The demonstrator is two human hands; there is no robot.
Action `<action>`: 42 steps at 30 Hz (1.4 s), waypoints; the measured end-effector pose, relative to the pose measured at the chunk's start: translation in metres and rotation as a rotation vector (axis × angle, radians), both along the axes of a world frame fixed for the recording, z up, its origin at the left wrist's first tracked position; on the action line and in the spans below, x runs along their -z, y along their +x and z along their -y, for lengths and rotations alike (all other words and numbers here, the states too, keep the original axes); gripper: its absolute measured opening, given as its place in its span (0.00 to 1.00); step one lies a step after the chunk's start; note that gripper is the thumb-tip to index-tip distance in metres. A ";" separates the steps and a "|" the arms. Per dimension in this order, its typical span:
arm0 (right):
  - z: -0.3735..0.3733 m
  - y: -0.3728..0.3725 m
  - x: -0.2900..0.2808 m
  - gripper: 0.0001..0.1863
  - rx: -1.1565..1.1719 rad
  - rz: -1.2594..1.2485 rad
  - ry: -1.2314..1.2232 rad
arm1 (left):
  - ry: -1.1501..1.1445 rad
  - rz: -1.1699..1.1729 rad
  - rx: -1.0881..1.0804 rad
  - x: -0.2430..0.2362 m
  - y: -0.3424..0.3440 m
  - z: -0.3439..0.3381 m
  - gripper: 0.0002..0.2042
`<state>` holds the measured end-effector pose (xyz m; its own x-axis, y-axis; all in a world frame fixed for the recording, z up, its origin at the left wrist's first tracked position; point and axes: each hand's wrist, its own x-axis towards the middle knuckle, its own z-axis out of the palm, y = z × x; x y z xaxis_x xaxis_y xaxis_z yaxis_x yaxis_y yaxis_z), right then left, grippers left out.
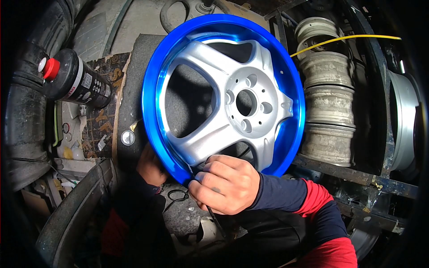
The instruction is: The person applies paint to the outer edge of a car rim using a small brush after dipping the brush into a small container of silver paint.
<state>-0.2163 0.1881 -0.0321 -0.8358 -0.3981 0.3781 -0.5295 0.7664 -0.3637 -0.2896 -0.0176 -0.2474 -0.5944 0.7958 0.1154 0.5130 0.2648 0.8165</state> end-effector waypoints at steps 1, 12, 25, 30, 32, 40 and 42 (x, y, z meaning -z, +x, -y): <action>-0.001 0.000 0.000 0.13 0.000 0.000 -0.005 | 0.003 0.053 -0.019 -0.003 0.001 -0.001 0.26; -0.001 0.001 0.001 0.13 -0.006 0.005 0.011 | -0.025 0.054 0.027 0.018 0.002 0.000 0.27; -0.006 0.003 0.001 0.11 -0.038 0.064 0.029 | 0.021 0.041 0.043 0.015 0.001 0.000 0.26; -0.005 0.003 0.003 0.10 -0.031 0.023 -0.010 | -0.003 0.051 0.053 0.015 0.001 0.000 0.27; -0.005 0.003 0.003 0.09 -0.021 0.007 0.017 | -0.008 0.049 0.056 0.012 0.000 0.000 0.27; -0.007 0.004 0.003 0.09 -0.048 0.032 -0.007 | -0.013 -0.006 0.073 0.017 0.002 0.000 0.28; -0.008 0.004 0.004 0.09 -0.039 0.015 -0.011 | -0.036 -0.005 0.072 0.021 0.003 0.001 0.28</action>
